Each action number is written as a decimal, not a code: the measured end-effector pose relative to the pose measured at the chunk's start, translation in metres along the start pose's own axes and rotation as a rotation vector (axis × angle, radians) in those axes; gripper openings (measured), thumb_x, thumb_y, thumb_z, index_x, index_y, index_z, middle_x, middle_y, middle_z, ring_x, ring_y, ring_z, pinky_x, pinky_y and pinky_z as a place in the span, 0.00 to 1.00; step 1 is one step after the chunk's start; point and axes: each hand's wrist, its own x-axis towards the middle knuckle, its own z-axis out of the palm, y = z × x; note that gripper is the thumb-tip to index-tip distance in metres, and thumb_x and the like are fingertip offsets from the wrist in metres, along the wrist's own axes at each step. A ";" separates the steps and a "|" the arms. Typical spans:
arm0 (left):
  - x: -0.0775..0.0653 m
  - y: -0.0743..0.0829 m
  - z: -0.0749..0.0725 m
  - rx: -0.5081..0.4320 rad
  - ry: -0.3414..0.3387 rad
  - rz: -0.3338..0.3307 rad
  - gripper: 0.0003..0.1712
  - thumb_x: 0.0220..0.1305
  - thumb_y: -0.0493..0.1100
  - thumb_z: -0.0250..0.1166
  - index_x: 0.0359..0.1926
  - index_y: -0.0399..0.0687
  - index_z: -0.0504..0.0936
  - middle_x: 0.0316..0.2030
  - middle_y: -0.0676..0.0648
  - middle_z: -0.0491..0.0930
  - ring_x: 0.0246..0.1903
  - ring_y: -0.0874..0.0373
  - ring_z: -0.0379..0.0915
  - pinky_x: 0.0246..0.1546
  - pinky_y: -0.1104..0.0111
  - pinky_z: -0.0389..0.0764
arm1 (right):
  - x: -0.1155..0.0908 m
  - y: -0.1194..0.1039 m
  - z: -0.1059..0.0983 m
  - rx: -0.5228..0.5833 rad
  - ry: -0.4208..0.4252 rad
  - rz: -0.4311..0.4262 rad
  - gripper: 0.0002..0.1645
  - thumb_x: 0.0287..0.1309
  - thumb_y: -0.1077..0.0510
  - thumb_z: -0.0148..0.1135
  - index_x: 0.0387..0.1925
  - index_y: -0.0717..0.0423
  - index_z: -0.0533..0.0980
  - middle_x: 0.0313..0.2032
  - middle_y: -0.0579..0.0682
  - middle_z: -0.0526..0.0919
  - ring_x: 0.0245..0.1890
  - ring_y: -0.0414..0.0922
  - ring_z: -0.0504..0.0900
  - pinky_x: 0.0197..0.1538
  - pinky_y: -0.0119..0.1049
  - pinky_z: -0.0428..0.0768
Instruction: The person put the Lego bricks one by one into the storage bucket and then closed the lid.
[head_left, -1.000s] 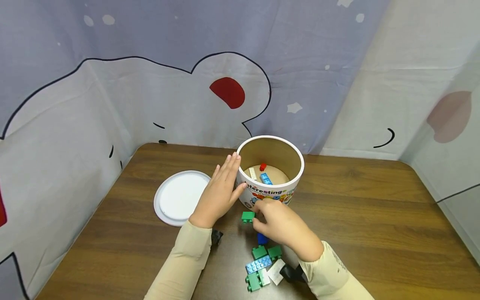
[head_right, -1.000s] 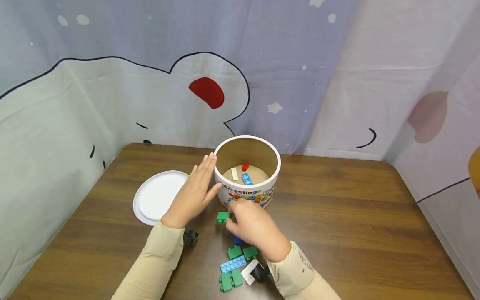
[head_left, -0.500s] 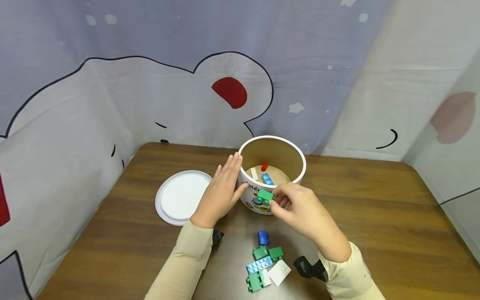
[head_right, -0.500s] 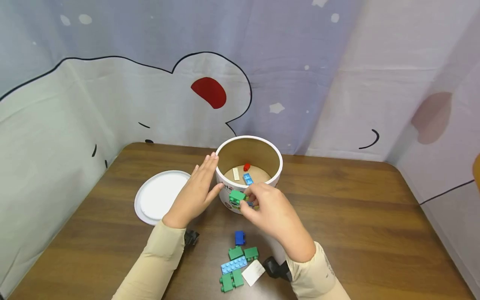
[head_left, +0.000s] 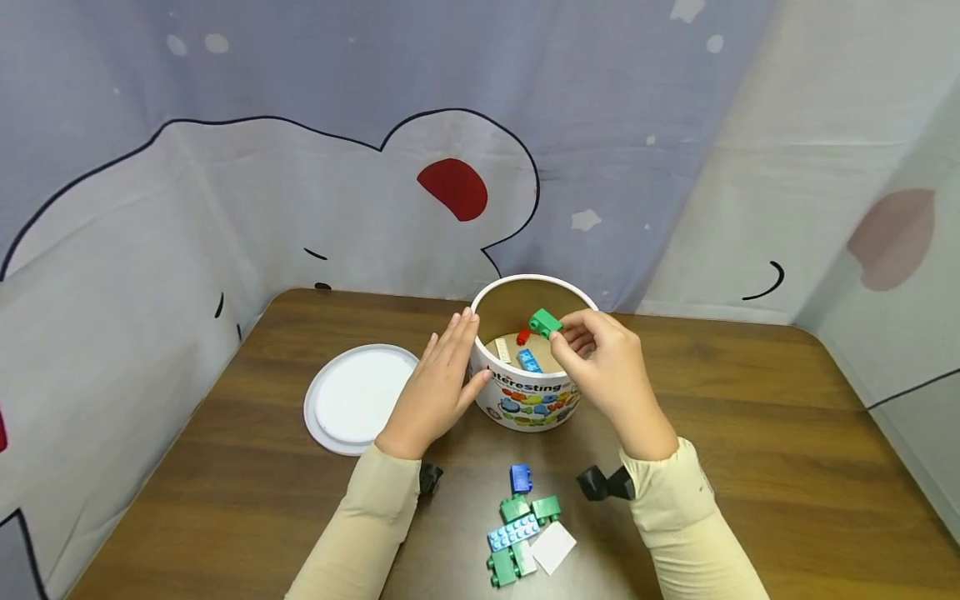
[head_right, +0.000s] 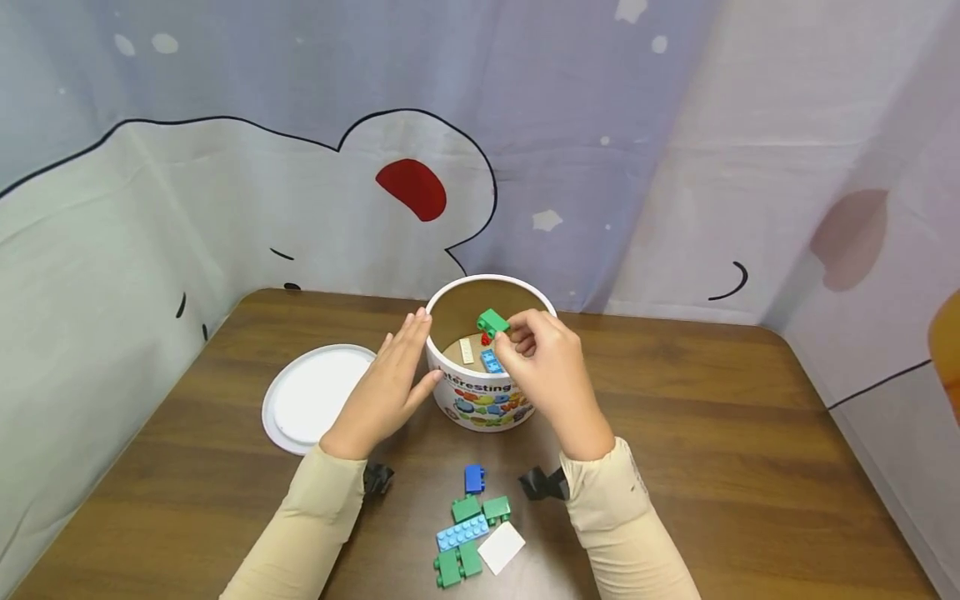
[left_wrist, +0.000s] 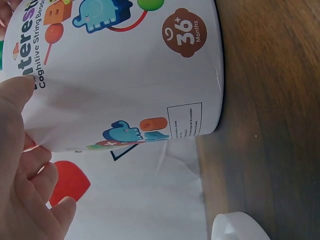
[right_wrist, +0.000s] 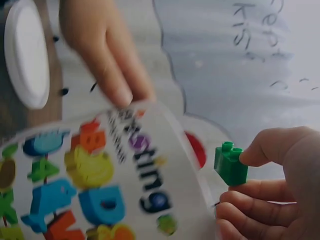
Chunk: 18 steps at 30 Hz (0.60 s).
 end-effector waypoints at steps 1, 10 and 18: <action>0.000 0.000 0.000 0.001 0.000 -0.002 0.45 0.75 0.52 0.60 0.81 0.43 0.49 0.80 0.44 0.48 0.79 0.52 0.41 0.74 0.47 0.53 | 0.004 0.002 0.002 -0.007 -0.011 0.021 0.06 0.56 0.63 0.69 0.35 0.63 0.82 0.29 0.53 0.83 0.28 0.44 0.81 0.35 0.33 0.82; 0.001 0.000 0.001 0.001 0.023 0.011 0.44 0.74 0.52 0.61 0.80 0.41 0.51 0.79 0.43 0.49 0.78 0.50 0.43 0.73 0.45 0.55 | 0.030 0.015 0.019 -0.142 -0.126 0.158 0.12 0.61 0.61 0.67 0.39 0.68 0.82 0.33 0.59 0.87 0.34 0.53 0.87 0.40 0.46 0.86; 0.003 0.005 0.002 -0.012 0.003 0.012 0.44 0.75 0.53 0.59 0.80 0.42 0.50 0.79 0.43 0.49 0.79 0.52 0.41 0.75 0.47 0.52 | 0.025 0.022 0.017 -0.126 -0.040 0.161 0.11 0.63 0.64 0.63 0.43 0.70 0.82 0.36 0.61 0.88 0.37 0.55 0.88 0.43 0.48 0.86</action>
